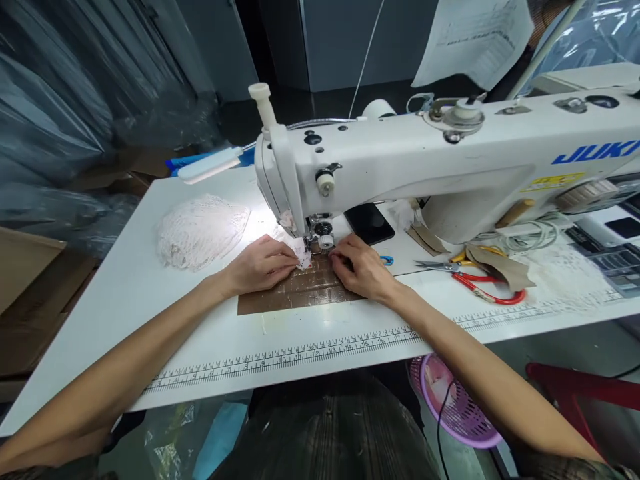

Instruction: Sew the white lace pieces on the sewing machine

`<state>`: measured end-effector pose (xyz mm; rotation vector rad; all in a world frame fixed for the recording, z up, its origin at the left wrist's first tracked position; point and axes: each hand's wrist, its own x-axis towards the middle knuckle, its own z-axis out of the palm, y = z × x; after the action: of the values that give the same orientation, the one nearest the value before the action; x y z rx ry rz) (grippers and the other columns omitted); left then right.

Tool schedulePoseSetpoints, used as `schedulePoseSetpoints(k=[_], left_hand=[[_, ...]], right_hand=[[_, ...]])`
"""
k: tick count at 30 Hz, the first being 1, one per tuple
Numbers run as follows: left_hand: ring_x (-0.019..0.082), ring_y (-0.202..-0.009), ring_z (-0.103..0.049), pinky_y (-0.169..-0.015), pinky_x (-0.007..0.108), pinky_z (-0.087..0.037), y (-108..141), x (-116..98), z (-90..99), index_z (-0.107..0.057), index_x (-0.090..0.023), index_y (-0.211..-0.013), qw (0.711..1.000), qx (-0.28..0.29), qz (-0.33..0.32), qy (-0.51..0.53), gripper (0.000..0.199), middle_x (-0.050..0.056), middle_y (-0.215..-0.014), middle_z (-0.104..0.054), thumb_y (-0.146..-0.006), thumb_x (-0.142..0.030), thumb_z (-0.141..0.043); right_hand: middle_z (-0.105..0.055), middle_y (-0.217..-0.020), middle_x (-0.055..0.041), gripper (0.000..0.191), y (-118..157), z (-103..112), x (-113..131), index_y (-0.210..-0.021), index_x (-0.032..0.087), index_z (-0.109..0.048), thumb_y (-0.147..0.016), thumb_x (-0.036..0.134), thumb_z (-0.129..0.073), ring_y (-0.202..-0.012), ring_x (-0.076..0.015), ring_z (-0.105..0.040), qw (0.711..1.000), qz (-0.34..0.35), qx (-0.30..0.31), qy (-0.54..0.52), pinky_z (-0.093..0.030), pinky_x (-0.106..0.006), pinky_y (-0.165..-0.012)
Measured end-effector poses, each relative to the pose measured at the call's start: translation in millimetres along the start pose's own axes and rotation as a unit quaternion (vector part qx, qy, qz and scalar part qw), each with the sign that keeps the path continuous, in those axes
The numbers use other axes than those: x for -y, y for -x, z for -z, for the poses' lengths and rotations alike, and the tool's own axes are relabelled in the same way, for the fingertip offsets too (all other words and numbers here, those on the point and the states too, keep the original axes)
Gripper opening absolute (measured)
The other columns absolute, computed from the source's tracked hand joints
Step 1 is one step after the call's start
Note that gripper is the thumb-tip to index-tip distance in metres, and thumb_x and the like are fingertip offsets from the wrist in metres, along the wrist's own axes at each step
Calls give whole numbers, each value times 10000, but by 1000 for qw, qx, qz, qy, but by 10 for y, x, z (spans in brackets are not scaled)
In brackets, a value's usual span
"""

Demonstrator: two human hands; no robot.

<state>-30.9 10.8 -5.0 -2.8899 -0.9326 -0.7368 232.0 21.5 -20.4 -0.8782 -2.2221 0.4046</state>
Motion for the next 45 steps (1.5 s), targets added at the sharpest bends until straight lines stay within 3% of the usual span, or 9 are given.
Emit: schedulePoseSetpoints(k=[4, 8, 14, 22, 32, 36, 40, 43, 45], left_hand=[[147, -841, -650, -721, 317, -549, -57, -21, -6, -603, -150, -800, 995, -83, 47, 32, 94, 63, -911, -693, -861, -160, -531], [151, -855, -652, -754, 326, -565, -53, 8, -49, -582, -163, -776, 995, -70, 43, 49, 89, 57, -931, -701, -842, -140, -525], [158, -829, -644, -749, 328, -559, -30, 30, -114, -620, -152, -943, 998, -6, 21, 50, 137, 59, -907, -689, -850, -141, -519], [156, -856, -654, -755, 341, -521, -46, 36, -97, -613, -166, -853, 999, -32, -4, -8, 101, 53, -990, -708, -863, -121, -524], [156, -872, -661, -818, 357, -524, -37, -31, -181, -627, -183, -908, 999, -15, 29, 3, 119, 40, -965, -714, -887, -148, -515], [147, -867, -654, -799, 342, -518, -30, -66, -174, -625, -179, -940, 1000, -19, 17, -8, 119, 47, -1002, -710, -902, -141, -519], [140, -866, -643, -798, 323, -517, -29, -79, -156, -625, -166, -933, 999, -40, 9, -8, 114, 52, -982, -706, -905, -123, -524], [139, -849, -637, -794, 320, -516, -30, -73, -152, -629, -172, -921, 999, -45, 2, -13, 113, 44, -952, -702, -903, -120, -530], [138, -839, -634, -805, 329, -511, -32, -68, -153, -630, -180, -922, 999, -44, -9, -18, 107, 38, -951, -702, -901, -124, -541]], right_hand=[[-632, -886, -61, 198, -75, -18, 72, -1001, 175, -673, -896, 210, -509, -727, -166, -570, 994, 7, 107, -2, -476, -312, -692], [-599, -1025, -107, 344, -89, -91, 139, -1220, 210, -625, -904, 233, -491, -835, -210, -573, 987, 48, 147, 52, -489, -366, -746], [-583, -1050, -134, 354, -41, -164, 161, -1220, 191, -635, -900, 201, -486, -919, -246, -553, 988, 57, 131, 53, -502, -419, -789], [-572, -1060, -137, 316, -2, -159, 145, -1167, 176, -666, -894, 188, -506, -950, -239, -566, 993, 31, 115, 13, -506, -419, -821], [-593, -1045, -115, 306, 24, -168, 166, -1158, 216, -667, -891, 188, -521, -972, -246, -562, 993, 32, 109, 14, -502, -442, -837], [-629, -1018, -95, 307, -63, -52, 153, -1142, 211, -674, -879, 188, -517, -906, -212, -601, 990, -4, 135, -27, -501, -378, -812], [-665, -804, -38, 232, -229, 82, 98, -956, 194, -716, -878, 213, -498, -741, -177, -615, 982, -67, 164, -60, -476, -295, -674], [-660, -768, -35, 215, -258, 61, 52, -837, 193, -710, -878, 244, -505, -741, -181, -612, 983, -95, 141, -64, -460, -292, -668], [-655, -793, -38, 230, -214, 4, 36, -884, 191, -717, -886, 237, -492, -738, -170, -604, 987, -89, 116, -62, -450, -284, -669]])
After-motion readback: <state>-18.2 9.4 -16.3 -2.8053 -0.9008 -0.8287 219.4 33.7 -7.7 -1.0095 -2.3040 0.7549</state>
